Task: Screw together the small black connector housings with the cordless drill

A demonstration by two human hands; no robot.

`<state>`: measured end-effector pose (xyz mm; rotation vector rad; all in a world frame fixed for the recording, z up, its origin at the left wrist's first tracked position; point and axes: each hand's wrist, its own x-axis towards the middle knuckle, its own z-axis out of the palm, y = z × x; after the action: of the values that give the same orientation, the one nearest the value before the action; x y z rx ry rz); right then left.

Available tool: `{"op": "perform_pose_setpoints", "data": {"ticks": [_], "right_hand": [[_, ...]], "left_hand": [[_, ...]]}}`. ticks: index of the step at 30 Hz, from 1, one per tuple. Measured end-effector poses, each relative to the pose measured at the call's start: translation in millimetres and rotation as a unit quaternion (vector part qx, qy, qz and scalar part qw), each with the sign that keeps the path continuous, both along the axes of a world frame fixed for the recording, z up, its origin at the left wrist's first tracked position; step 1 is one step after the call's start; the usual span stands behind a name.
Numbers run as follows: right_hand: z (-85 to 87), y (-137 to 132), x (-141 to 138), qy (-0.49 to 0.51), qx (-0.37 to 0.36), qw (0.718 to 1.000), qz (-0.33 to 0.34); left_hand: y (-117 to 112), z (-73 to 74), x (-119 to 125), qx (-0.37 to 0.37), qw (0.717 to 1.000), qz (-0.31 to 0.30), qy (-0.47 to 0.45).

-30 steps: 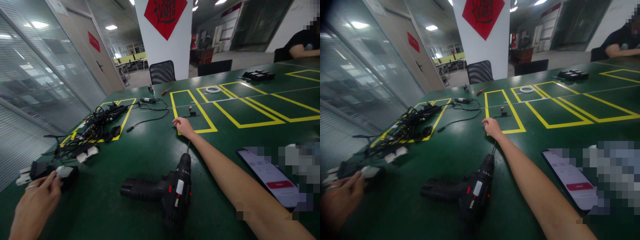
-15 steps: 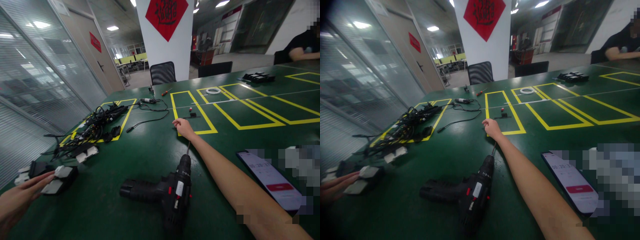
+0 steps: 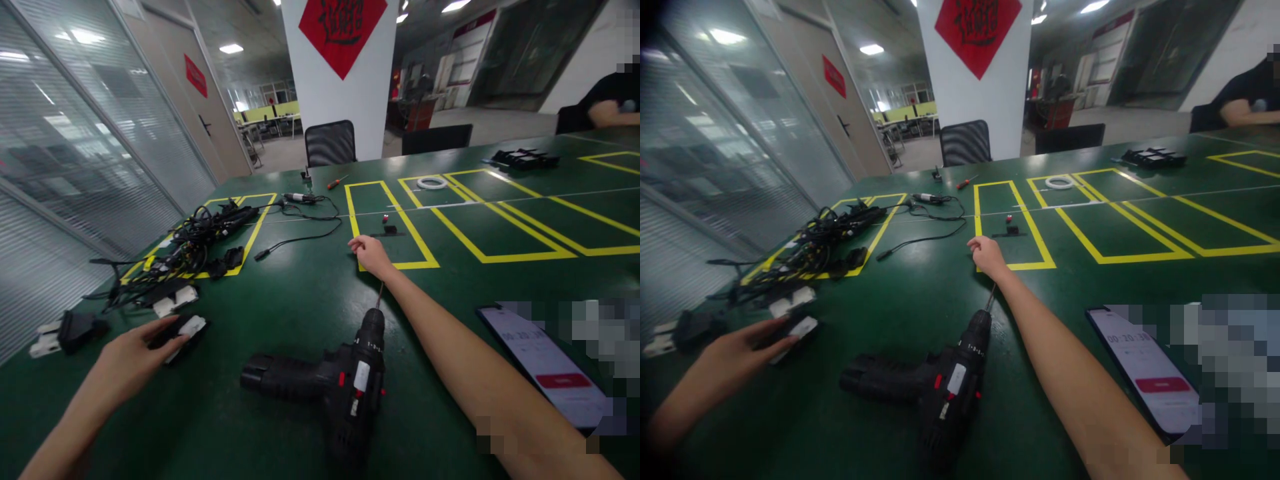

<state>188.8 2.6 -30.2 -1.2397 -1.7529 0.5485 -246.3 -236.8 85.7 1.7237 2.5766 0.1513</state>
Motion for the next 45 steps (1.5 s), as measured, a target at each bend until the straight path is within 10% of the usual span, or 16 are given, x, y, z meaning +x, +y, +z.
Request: {"op": "perform_pose_setpoints", "data": {"ticks": [13,21,35,39,45], "right_hand": [[0.0,-4.5,1.0,0.004,-0.011,1.0,0.003],[-2.5,-3.9,0.9,-0.011,-0.022,1.0,0.006],[1.9,-6.7,0.1,0.018,-0.03,0.999,0.012],[1.0,-5.1,2.0,0.045,-0.051,0.997,0.022],[-0.2,4.3,4.5,0.11,-0.13,0.985,0.025]], "left_hand": [[164.0,-20.6,164.1,-0.019,0.877,-0.407,-0.255],[195.4,-18.3,211.0,-0.066,0.839,-0.487,-0.232],[173.6,-19.9,188.3,0.036,0.861,-0.464,-0.204],[112.2,6.0,185.7,0.07,0.859,-0.477,-0.17],[-4.5,12.8,192.6,-0.154,0.84,-0.506,-0.124]]}}
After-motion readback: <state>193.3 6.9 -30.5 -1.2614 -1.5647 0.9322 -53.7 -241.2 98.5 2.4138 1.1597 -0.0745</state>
